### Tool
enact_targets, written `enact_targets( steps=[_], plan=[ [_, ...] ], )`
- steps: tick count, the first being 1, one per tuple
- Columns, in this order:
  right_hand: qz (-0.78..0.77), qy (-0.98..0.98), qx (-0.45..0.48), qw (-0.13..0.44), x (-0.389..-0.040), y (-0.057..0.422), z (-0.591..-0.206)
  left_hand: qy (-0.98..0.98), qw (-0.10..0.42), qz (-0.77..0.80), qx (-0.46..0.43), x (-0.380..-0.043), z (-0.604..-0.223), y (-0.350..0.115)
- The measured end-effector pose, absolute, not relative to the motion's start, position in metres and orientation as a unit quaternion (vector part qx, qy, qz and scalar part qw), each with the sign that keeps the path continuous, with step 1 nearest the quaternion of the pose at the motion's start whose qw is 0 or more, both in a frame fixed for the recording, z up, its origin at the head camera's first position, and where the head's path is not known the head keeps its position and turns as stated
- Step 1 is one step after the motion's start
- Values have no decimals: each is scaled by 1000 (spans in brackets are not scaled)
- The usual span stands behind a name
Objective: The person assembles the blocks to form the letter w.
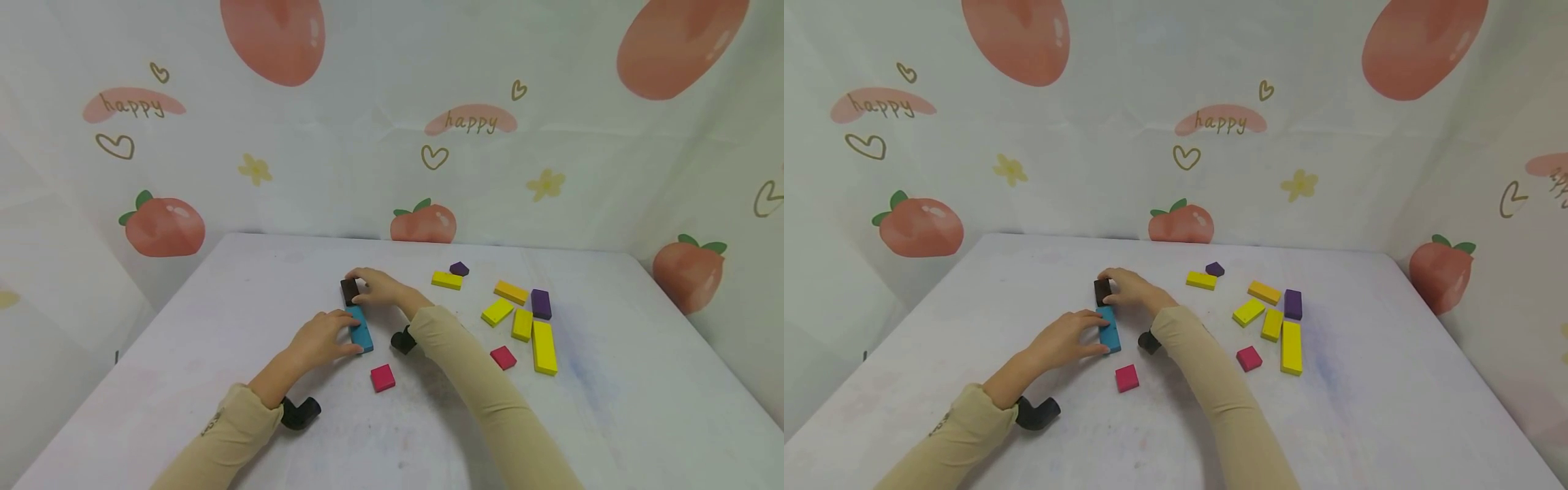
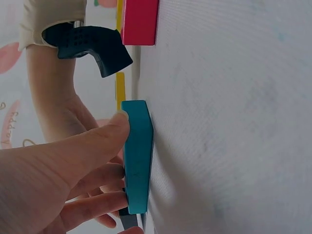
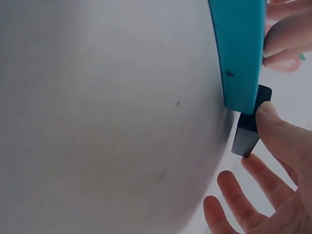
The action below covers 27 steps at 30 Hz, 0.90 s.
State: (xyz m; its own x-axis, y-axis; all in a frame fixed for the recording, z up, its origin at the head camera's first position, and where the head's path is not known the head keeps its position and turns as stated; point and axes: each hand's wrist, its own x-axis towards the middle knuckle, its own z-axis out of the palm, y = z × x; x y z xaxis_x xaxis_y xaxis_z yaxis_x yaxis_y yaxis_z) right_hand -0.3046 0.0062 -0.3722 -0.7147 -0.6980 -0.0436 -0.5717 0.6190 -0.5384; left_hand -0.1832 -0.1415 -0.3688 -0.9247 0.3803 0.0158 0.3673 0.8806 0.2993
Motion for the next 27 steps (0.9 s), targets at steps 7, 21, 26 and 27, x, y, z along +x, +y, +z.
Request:
enact_targets(
  steps=[7, 21, 26, 27],
  plan=[
    [-247, 884, -375, 132, -303, 3, -372, 969, 18, 149, 197, -184, -370, -141],
    [-251, 883, -367, 152, -303, 4, -374, 968, 17, 152, 198, -183, -368, -140],
    [-241, 884, -370, 150, -301, 4, -372, 968, 13, 151, 202, -182, -368, -141],
    [-238, 885, -371, 149, -301, 4, -372, 968, 13, 151, 202, -182, -368, -141]
  ],
)
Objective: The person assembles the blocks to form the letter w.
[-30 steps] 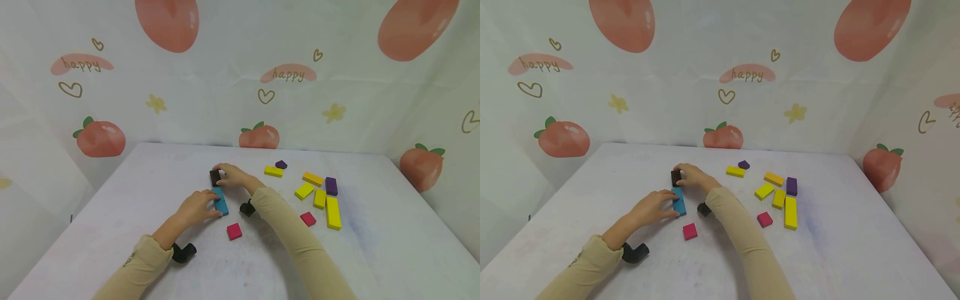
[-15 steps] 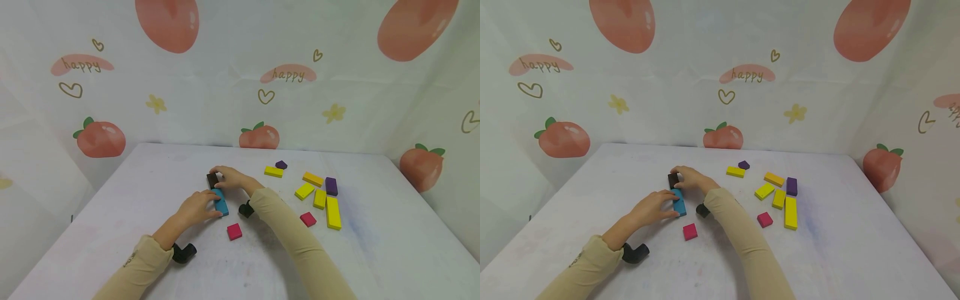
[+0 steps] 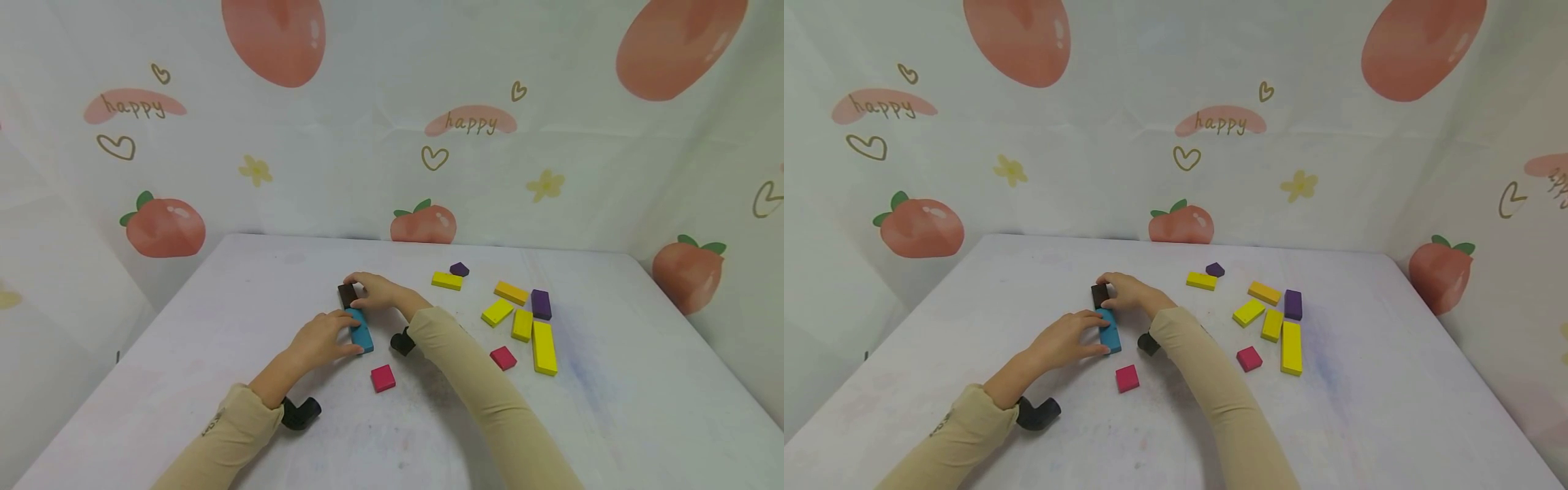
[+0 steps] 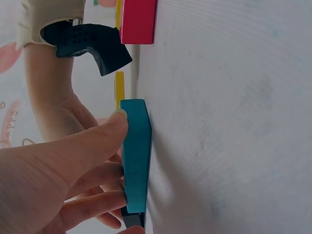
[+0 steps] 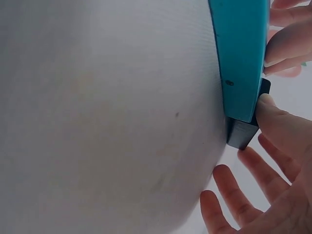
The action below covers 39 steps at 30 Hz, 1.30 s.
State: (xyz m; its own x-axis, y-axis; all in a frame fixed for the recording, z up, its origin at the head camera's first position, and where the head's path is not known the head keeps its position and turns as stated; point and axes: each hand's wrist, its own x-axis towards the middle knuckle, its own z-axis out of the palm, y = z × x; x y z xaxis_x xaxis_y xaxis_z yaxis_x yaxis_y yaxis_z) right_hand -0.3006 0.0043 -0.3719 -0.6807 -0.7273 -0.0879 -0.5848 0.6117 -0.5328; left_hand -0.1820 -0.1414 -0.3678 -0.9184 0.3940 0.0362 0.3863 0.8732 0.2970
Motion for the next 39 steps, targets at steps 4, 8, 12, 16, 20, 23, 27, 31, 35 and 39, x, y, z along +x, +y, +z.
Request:
enact_targets(
  steps=[4, 8, 12, 16, 20, 23, 27, 31, 35, 39],
  plan=[
    [-234, 886, -371, 148, -300, 5, -371, 968, 15, 152, 198, -182, -368, -142],
    [-236, 885, -371, 151, -300, 5, -370, 969, 18, 152, 196, -182, -367, -142],
    [-237, 885, -370, 155, -299, 5, -369, 968, 16, 154, 198, -182, -367, -142],
    [-233, 885, -370, 157, -299, 5, -369, 967, 22, 167, 192, -184, -368, -142],
    [-234, 886, -367, 159, -299, 4, -370, 966, 45, 183, 180, -186, -368, -144],
    [-236, 886, -365, 159, -300, 4, -372, 963, 61, 187, 184, -188, -368, -146],
    [-239, 887, -362, 155, -299, 4, -372, 960, 67, 189, 194, -190, -367, -146],
    [-249, 889, -355, 149, -297, 7, -371, 959, 67, 189, 200, -190, -367, -146],
    [-265, 888, -347, 143, -294, 13, -366, 959, 71, 191, 197, -191, -367, -145],
    [-271, 887, -346, 139, -290, 23, -361, 959, 73, 193, 192, -192, -367, -145]
  ],
)
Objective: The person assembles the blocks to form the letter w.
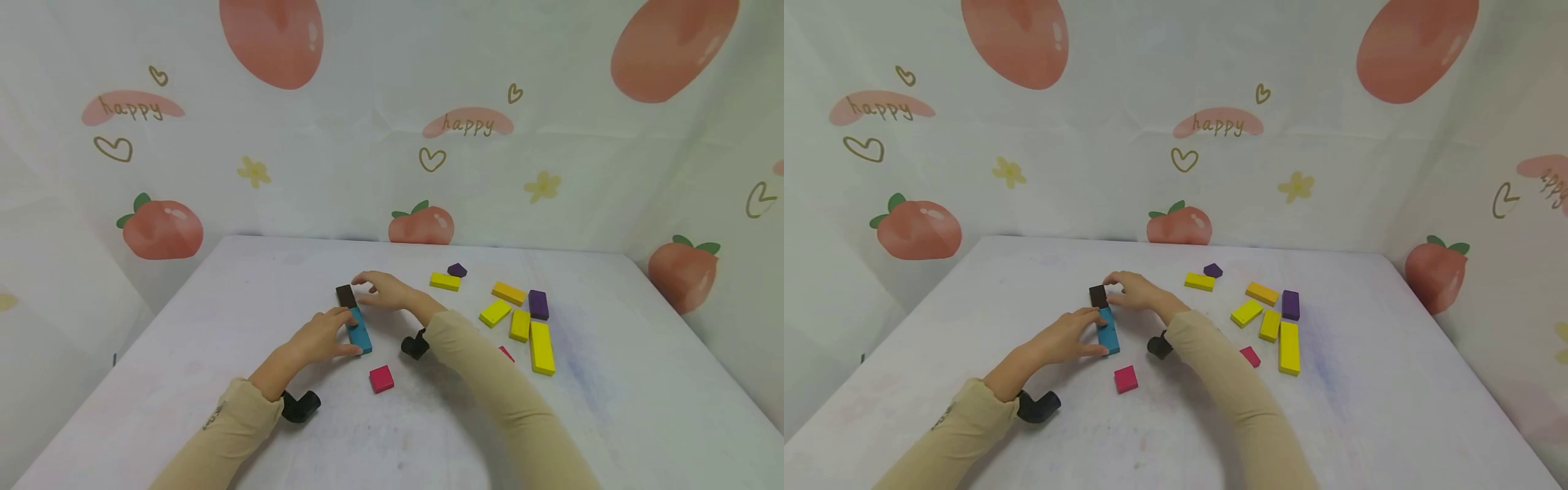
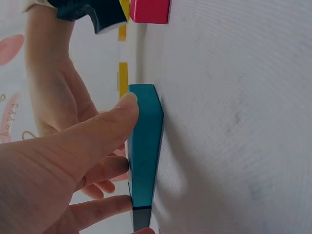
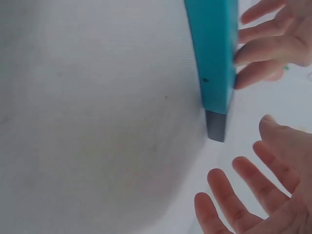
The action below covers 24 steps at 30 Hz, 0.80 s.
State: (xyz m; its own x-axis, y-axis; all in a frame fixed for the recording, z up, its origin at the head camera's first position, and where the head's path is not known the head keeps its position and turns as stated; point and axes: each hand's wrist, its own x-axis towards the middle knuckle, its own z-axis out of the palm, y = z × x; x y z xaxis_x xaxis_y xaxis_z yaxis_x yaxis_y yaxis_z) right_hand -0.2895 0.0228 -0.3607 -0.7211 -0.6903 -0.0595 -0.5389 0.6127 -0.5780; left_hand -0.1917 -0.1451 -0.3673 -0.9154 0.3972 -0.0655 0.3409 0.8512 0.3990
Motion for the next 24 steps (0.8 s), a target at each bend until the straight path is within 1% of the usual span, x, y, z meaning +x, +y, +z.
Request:
enact_targets(
  steps=[7, 11, 24],
  plan=[
    [-288, 878, -362, 126, -276, 39, -357, 958, 76, 202, 186, -192, -369, -145],
    [-299, 871, -368, 128, -265, 48, -358, 958, 79, 204, 184, -193, -369, -145],
    [-323, 843, -393, 177, -219, 72, -365, 957, 63, 200, 202, -193, -369, -145]
  ],
)
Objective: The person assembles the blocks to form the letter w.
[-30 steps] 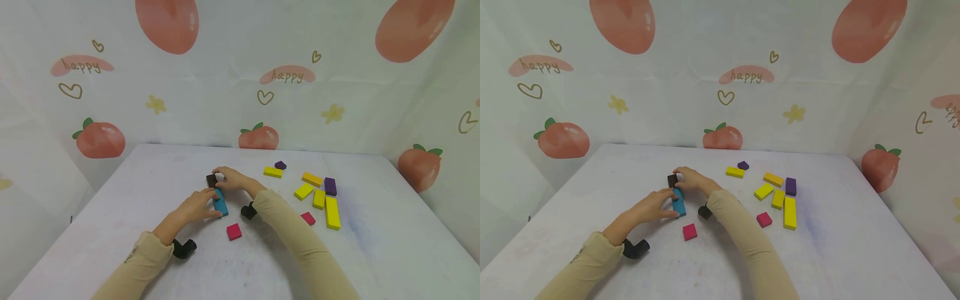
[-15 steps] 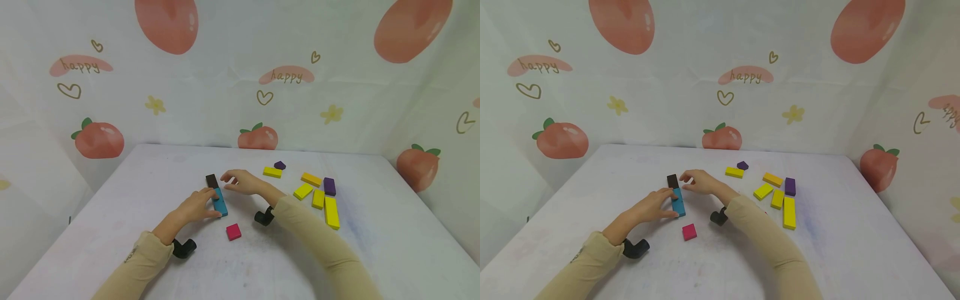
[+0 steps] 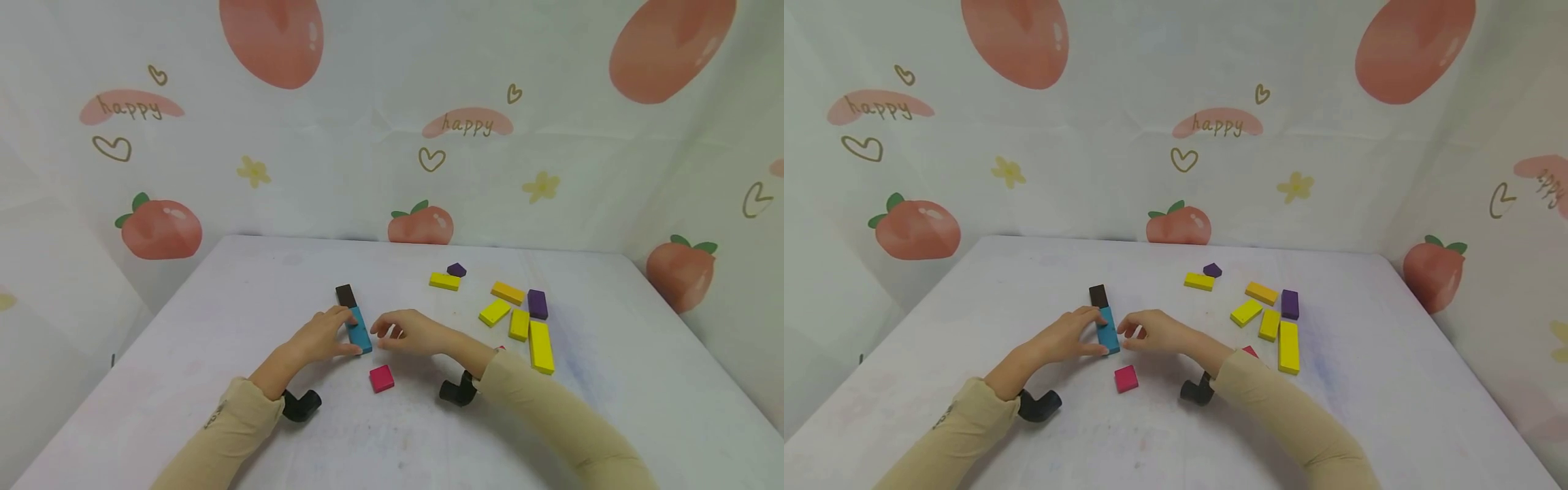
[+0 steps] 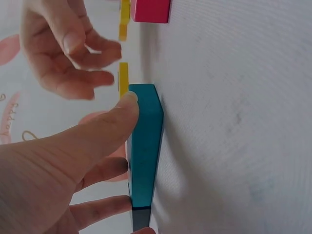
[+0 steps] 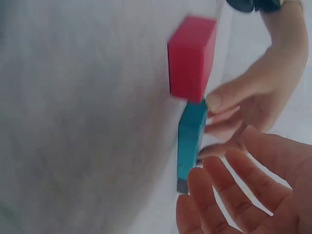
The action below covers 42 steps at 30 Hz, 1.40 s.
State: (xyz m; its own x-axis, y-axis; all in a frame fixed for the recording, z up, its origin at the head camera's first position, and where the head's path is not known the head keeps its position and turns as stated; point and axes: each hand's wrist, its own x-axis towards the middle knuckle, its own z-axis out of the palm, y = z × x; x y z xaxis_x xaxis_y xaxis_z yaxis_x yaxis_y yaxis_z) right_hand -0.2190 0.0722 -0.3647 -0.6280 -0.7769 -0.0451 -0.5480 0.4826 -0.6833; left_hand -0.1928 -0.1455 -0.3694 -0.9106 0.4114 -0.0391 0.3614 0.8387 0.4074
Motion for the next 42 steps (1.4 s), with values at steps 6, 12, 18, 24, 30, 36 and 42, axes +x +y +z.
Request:
enact_targets(
  steps=[6, 12, 18, 24, 30, 36, 42],
  plan=[
    [-333, 837, -377, 214, -203, 78, -367, 955, 64, 205, 204, -194, -370, -146],
    [-332, 835, -368, 236, -193, 79, -371, 955, 71, 215, 189, -195, -370, -147],
    [-323, 837, -372, 237, -188, 80, -374, 955, 71, 222, 184, -197, -371, -149],
    [-315, 839, -376, 233, -184, 80, -374, 955, 63, 223, 185, -199, -371, -148],
    [-307, 848, -367, 229, -182, 80, -374, 962, 85, 194, 171, -202, -368, -148],
    [-297, 855, -359, 227, -181, 79, -373, 961, 117, 186, 166, -204, -365, -149],
    [-289, 859, -360, 220, -181, 79, -373, 962, 120, 184, 164, -205, -365, -150]
  ],
)
